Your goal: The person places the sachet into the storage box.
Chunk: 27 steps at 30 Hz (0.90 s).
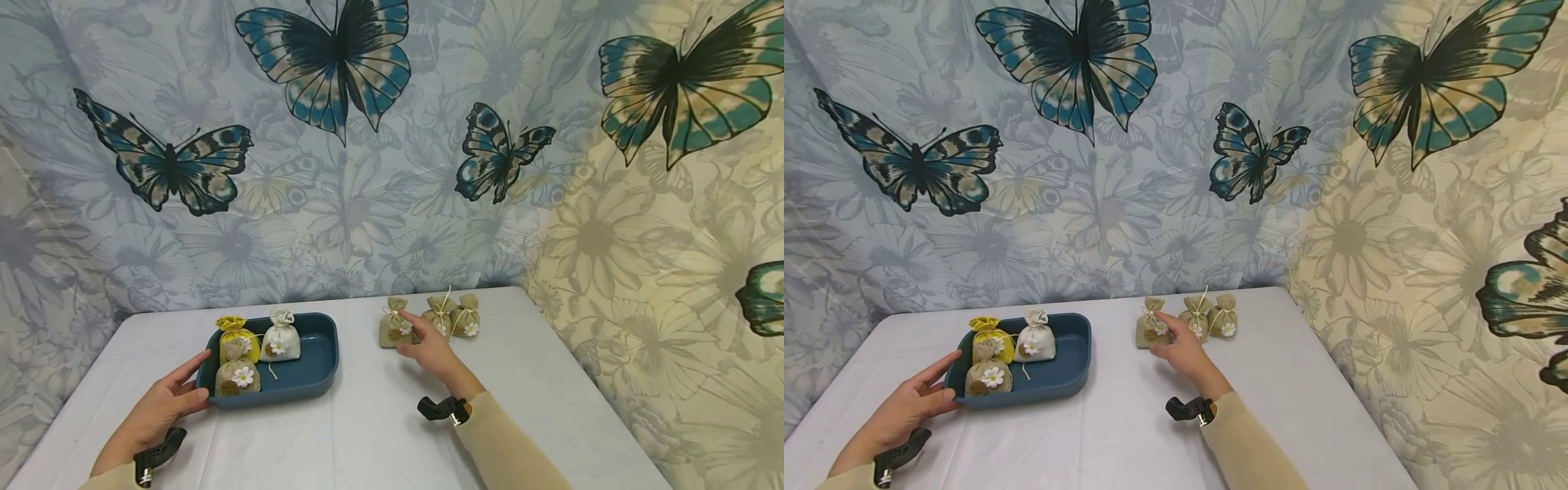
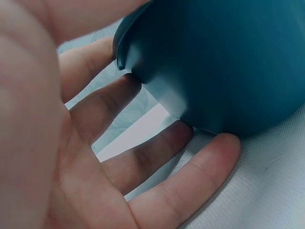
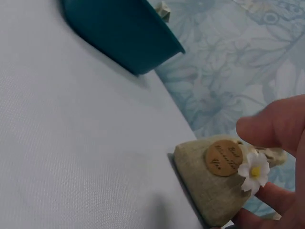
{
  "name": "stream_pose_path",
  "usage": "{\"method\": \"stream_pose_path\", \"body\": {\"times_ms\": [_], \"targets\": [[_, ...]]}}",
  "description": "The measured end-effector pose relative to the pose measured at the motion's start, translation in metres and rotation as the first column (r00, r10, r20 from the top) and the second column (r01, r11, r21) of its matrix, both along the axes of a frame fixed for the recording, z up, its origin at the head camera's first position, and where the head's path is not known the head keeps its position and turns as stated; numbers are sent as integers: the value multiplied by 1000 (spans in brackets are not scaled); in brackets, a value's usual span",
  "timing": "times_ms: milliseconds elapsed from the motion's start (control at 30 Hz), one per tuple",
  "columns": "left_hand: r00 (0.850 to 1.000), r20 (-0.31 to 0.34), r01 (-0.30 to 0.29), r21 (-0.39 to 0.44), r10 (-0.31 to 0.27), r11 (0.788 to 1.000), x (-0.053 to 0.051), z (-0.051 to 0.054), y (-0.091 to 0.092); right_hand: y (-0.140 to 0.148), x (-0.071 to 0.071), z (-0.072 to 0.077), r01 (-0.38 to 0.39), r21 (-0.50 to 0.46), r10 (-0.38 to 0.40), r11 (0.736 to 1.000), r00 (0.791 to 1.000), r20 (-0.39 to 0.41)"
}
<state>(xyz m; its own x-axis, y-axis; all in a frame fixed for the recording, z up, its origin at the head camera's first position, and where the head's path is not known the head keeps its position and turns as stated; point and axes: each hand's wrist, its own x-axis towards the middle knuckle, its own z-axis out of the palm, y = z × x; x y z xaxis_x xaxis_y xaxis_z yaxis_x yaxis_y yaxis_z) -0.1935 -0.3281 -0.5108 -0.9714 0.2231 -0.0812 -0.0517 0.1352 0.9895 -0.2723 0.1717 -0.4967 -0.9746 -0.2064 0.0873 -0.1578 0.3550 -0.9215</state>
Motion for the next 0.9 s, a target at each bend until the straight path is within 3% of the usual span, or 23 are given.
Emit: {"method": "stream_pose_path", "body": {"times_ms": [200, 433, 900], "targets": [[1000, -5, 2, 7, -2, 1000, 0, 0, 0, -5, 2, 3, 17, 110, -9, 994, 998, -69], [1000, -2, 12, 6, -12, 1000, 0, -2, -1, -7, 3, 2, 42, 226, -24, 973, 997, -78], [1000, -9, 4, 7, -3, 1000, 0, -3, 0, -6, 3, -3, 21, 244, 2, 970, 995, -96]]}}
